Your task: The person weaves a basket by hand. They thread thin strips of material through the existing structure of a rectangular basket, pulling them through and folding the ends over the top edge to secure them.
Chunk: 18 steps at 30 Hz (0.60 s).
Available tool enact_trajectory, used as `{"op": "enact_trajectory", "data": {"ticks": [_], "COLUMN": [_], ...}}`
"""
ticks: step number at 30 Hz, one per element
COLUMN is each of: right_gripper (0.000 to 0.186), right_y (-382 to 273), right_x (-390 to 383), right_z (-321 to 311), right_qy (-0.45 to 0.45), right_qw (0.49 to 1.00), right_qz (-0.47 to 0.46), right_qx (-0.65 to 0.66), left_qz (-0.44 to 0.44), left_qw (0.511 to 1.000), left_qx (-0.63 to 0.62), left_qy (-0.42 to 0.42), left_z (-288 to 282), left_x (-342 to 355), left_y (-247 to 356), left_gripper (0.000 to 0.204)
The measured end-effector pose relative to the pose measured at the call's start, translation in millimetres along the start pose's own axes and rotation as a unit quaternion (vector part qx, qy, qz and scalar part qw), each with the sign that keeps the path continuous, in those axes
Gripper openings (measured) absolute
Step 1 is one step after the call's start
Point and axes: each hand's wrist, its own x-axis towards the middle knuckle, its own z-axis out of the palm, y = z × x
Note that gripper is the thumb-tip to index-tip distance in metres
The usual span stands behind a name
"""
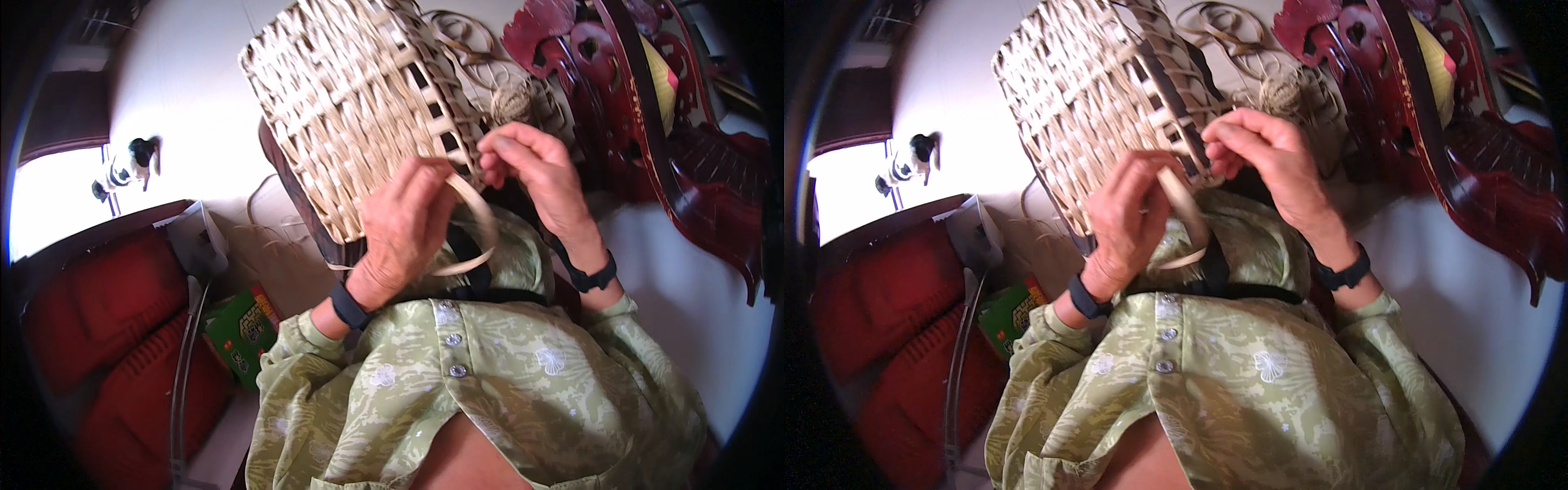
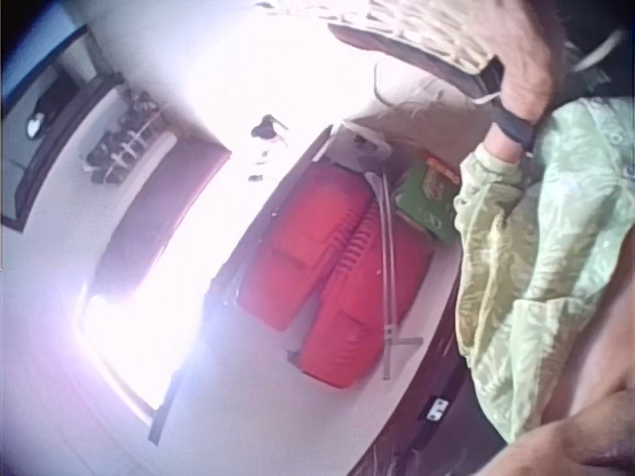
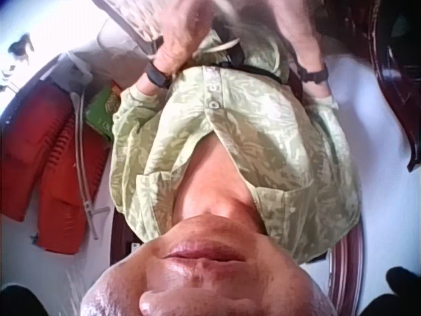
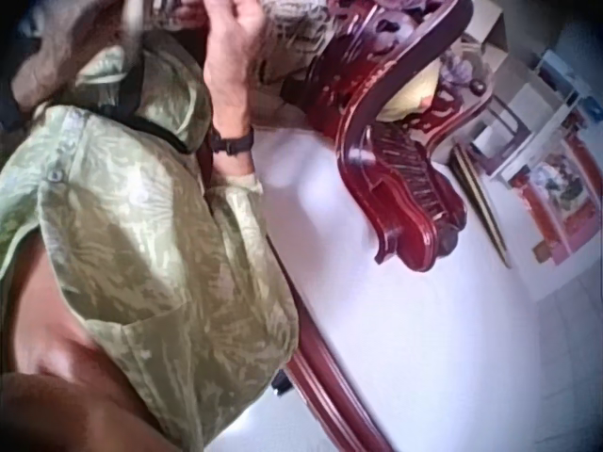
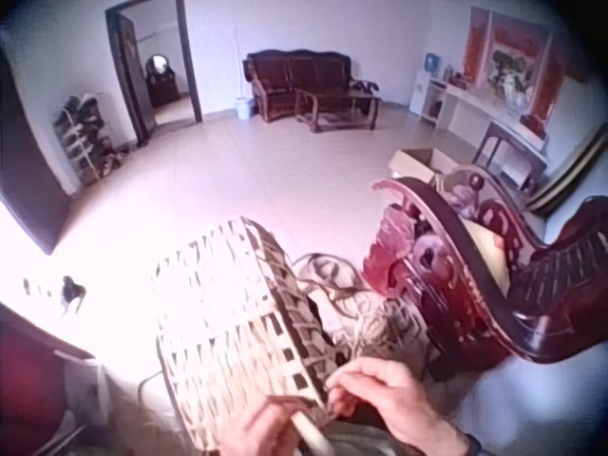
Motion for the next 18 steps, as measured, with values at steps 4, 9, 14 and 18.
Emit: {"op": "enact_trajectory", "data": {"ticks": [4,9,14,18], "right_gripper": [0.014,0.014,0.015,0.019], "right_y": [17.9,15.6,11.4,14.5], "right_x": [-1.6,-3.2,7.5,12.7], "right_z": [8.9,13.9,2.7,-0.2], "right_qy": [0.010,-0.024,-0.092,-0.110], "right_qw": [0.994,0.997,0.994,0.992], "right_qz": [-0.042,-0.005,0.047,0.067], "right_qx": [-0.105,-0.077,-0.037,0.010], "left_qz": [-0.014,-0.010,-0.023,0.006], "left_qw": [0.999,0.999,0.999,0.998], "left_qx": [-0.026,0.018,0.033,0.062], "left_qy": [0.031,0.032,0.023,0.008], "left_z": [1.2,0.9,1.0,-1.2], "left_x": [3.9,7.7,10.6,13.2], "left_y": [-5.1,-4.9,-3.5,-1.1], "left_gripper": [0.017,0.019,0.021,0.022]}}
